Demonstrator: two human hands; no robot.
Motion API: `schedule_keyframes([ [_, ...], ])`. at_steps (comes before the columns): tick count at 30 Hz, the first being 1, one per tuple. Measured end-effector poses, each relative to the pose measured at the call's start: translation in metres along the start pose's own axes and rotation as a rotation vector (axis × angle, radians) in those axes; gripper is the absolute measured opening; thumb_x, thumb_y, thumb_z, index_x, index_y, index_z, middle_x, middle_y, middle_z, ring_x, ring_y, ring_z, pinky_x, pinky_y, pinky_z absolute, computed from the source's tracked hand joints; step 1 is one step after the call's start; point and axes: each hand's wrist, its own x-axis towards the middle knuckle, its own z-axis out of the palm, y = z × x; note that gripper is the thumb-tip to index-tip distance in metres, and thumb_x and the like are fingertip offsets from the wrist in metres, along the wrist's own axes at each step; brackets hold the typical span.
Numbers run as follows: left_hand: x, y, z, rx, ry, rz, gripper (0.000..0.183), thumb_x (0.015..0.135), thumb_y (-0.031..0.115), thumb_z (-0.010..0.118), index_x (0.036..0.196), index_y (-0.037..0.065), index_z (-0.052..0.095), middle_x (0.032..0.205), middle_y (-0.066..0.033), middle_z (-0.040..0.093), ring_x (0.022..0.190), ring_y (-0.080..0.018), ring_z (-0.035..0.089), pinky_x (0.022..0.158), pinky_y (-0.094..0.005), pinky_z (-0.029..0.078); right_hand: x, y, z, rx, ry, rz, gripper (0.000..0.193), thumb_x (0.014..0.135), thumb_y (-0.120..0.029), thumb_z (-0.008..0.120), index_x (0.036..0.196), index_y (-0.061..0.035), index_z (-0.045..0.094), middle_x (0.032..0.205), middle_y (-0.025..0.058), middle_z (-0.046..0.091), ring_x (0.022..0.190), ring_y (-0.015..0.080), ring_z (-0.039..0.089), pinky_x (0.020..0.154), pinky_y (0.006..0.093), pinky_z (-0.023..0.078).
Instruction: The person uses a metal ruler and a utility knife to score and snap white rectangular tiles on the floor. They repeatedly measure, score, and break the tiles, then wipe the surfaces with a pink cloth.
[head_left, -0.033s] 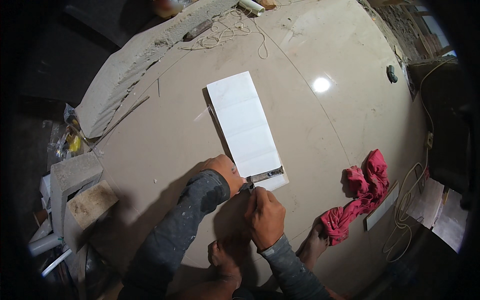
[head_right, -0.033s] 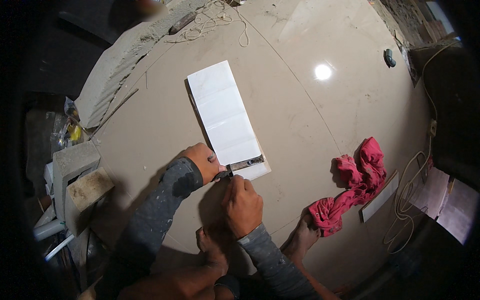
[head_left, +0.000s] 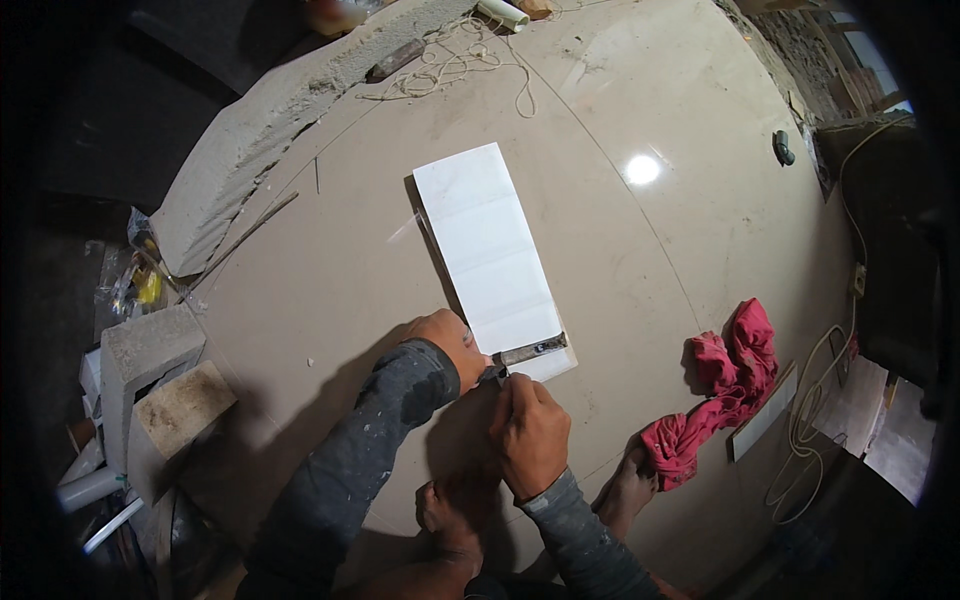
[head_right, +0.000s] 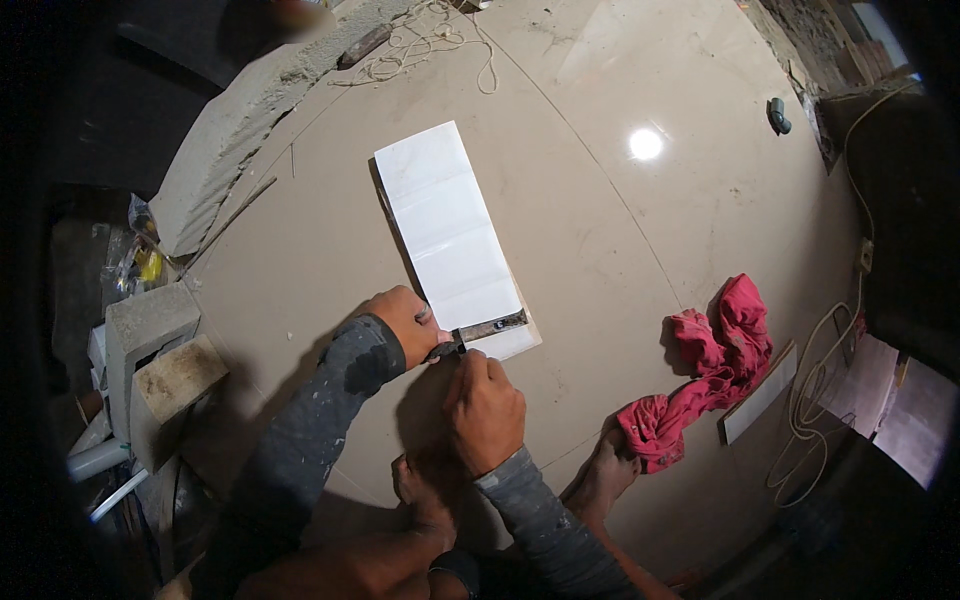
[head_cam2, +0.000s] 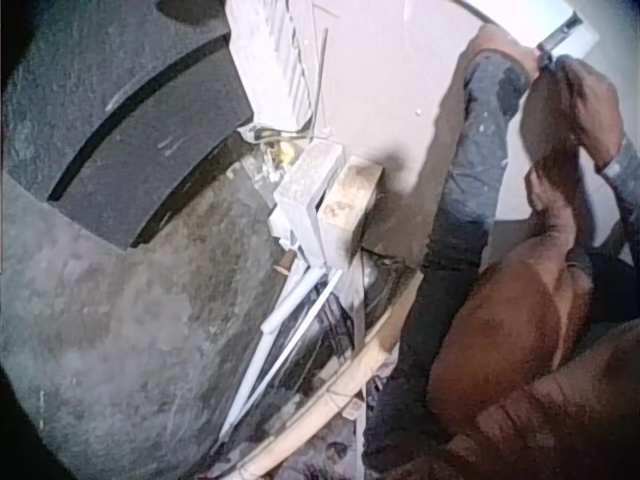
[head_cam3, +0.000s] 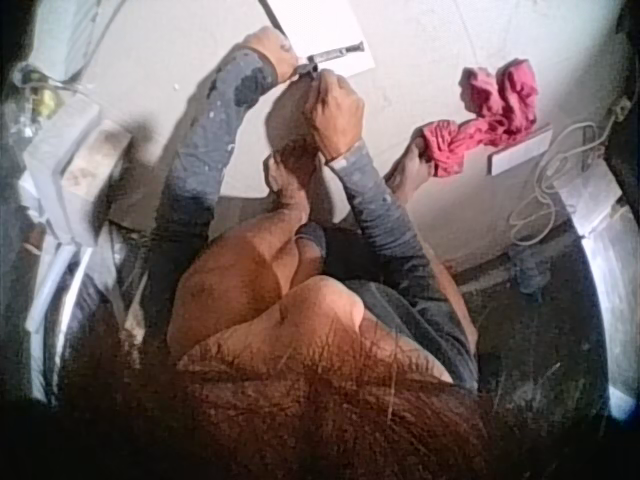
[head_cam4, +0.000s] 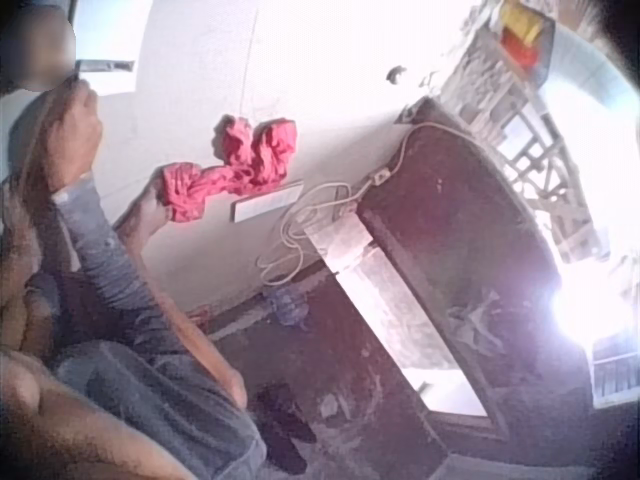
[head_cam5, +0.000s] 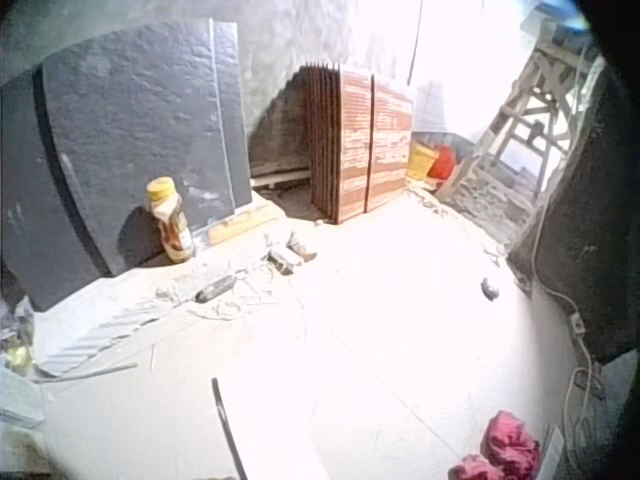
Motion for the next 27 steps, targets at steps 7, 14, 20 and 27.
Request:
schedule_keyframes([
  [7, 0.005, 0.003, -0.002, -0.005, 0.024, -0.041, 0.026, 0.089, 0.031, 0.083, 0.093, 0.005, 0.08, 0.092, -0.0147, 0.079, 0.088, -0.0291, 0.075, 0.087, -0.0406, 0.058, 0.008, -0.002, 0.0, -0.005, 0.022, -0.021, 0.01, 0.097, -0.01, 0.062, 0.098, -0.0018, 0.058, 0.087, 0.0233, 0.067, 0.072, 0.0486, 0.065, 0.061, 0.0567, 0.05],
  [14, 0.006, 0.003, 0.0, -0.015, 0.036, -0.028, 0.029, 0.088, 0.03, 0.084, 0.094, 0.002, 0.08, 0.094, -0.016, 0.079, 0.09, -0.0298, 0.076, 0.088, -0.0405, 0.058, 0.008, 0.0, 0.001, 0.018, 0.017, -0.027, 0.009, 0.097, -0.009, 0.062, 0.096, -0.0009, 0.058, 0.085, 0.0252, 0.066, 0.071, 0.0497, 0.064, 0.061, 0.0565, 0.049],
  [20, 0.008, 0.001, 0.004, 0.016, 0.09, -0.004, 0.027, 0.087, 0.029, 0.084, 0.089, 0.002, 0.079, 0.09, -0.0152, 0.079, 0.089, -0.031, 0.076, 0.086, -0.0415, 0.059, 0.008, 0.0, 0.001, 0.046, -0.012, -0.002, 0.008, 0.094, -0.007, 0.063, 0.096, -0.001, 0.058, 0.084, 0.0246, 0.066, 0.071, 0.0494, 0.064, 0.06, 0.0557, 0.049],
  [27, 0.01, 0.0, 0.006, 0.014, 0.121, -0.012, 0.024, 0.088, 0.029, 0.084, 0.087, 0.005, 0.079, 0.089, -0.0151, 0.079, 0.089, -0.0309, 0.076, 0.087, -0.0412, 0.059, 0.008, -0.002, 0.001, 0.067, 0.042, -0.059, 0.004, 0.09, -0.001, 0.062, 0.089, 0.0003, 0.058, 0.077, 0.0235, 0.064, 0.066, 0.0465, 0.063, 0.059, 0.0505, 0.048],
])
